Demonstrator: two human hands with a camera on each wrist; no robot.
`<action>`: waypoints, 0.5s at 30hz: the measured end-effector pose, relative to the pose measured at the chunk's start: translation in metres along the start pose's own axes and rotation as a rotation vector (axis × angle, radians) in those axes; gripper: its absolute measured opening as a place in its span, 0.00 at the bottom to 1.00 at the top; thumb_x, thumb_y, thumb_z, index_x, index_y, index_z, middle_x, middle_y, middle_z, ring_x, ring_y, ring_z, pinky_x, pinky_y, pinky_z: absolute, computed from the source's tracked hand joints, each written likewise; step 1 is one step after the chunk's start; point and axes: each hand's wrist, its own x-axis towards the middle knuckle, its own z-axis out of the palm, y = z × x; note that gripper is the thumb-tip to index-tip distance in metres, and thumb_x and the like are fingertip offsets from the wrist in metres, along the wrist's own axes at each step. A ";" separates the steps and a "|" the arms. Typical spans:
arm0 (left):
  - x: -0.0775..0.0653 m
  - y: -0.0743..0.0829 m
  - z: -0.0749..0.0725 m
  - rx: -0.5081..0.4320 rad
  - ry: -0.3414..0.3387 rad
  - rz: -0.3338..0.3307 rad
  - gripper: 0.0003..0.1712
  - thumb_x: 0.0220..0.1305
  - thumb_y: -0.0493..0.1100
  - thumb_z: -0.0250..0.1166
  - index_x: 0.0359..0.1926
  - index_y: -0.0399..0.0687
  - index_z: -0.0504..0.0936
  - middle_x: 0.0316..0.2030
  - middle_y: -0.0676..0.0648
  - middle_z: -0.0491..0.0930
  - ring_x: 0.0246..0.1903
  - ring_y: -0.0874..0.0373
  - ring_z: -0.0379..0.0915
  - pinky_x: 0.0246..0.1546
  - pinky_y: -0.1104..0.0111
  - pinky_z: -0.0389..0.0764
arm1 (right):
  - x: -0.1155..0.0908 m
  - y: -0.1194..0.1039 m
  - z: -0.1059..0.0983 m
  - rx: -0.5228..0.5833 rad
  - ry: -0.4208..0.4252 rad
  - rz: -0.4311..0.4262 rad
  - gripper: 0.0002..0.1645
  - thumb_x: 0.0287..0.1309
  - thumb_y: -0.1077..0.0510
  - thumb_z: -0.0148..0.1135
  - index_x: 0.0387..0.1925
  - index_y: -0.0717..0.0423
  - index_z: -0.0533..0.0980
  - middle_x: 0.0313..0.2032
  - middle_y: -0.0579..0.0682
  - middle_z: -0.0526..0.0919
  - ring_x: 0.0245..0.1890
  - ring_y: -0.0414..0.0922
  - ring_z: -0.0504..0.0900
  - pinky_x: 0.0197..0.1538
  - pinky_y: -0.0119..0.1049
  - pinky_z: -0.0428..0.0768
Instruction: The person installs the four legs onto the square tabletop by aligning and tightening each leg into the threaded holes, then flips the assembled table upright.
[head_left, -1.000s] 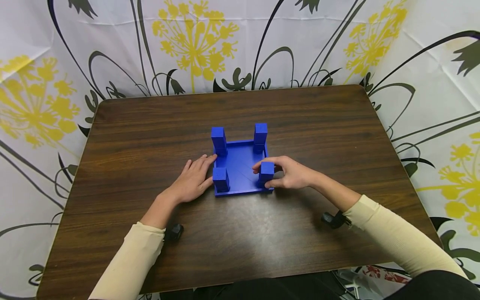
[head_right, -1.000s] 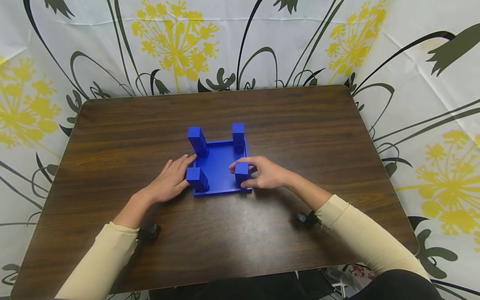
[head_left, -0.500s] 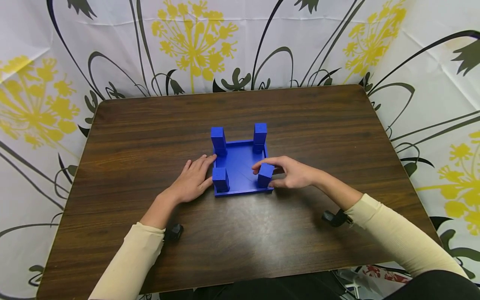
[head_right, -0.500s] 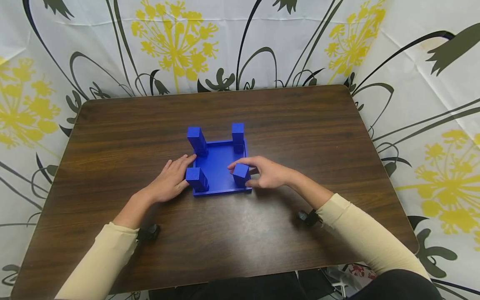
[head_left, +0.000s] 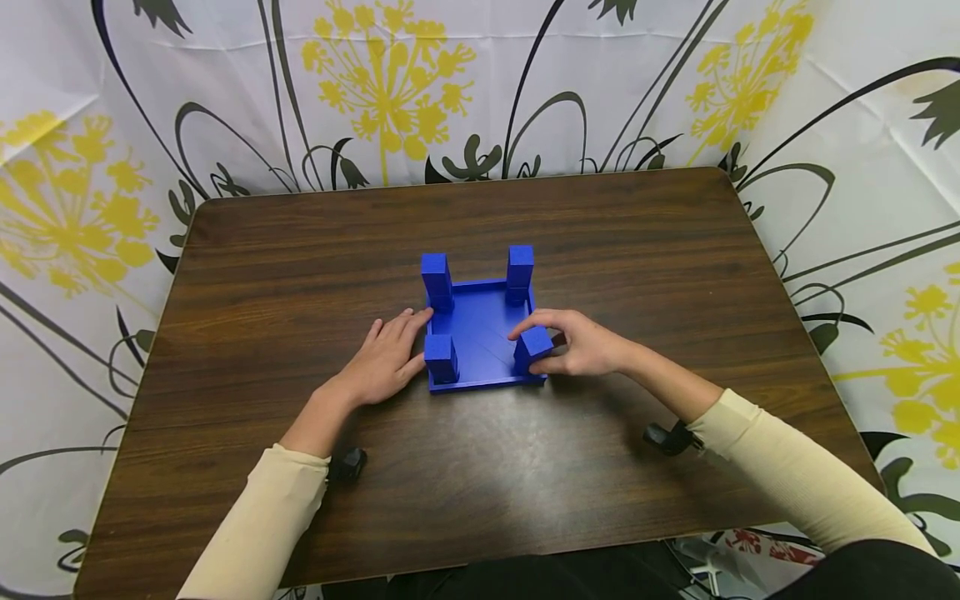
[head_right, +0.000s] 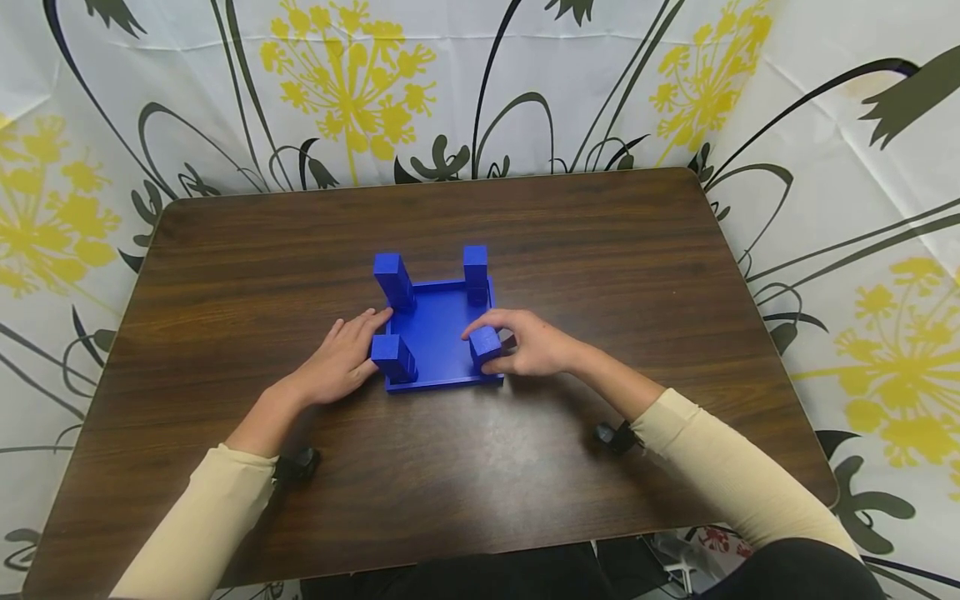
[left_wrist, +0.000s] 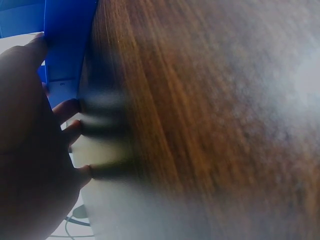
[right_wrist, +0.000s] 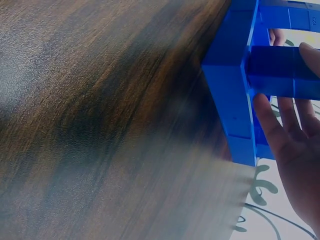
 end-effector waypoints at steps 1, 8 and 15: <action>0.000 0.000 0.000 0.000 -0.001 -0.001 0.38 0.76 0.54 0.48 0.78 0.53 0.43 0.75 0.39 0.48 0.75 0.45 0.37 0.69 0.41 0.37 | 0.000 0.000 0.000 -0.009 -0.001 0.001 0.30 0.52 0.64 0.74 0.57 0.56 0.76 0.55 0.47 0.78 0.59 0.47 0.73 0.52 0.51 0.78; 0.000 0.000 0.000 -0.005 -0.007 -0.004 0.38 0.76 0.53 0.49 0.78 0.53 0.42 0.75 0.39 0.48 0.75 0.45 0.37 0.68 0.40 0.37 | 0.001 0.001 -0.001 0.005 -0.038 -0.027 0.33 0.51 0.68 0.71 0.60 0.58 0.73 0.57 0.51 0.77 0.62 0.47 0.70 0.61 0.54 0.70; 0.000 0.000 0.000 -0.002 -0.005 -0.002 0.38 0.76 0.53 0.49 0.78 0.53 0.42 0.75 0.39 0.48 0.75 0.45 0.37 0.68 0.41 0.37 | 0.001 0.003 -0.004 0.111 -0.109 -0.106 0.37 0.53 0.77 0.59 0.65 0.55 0.70 0.62 0.49 0.76 0.66 0.43 0.69 0.68 0.48 0.63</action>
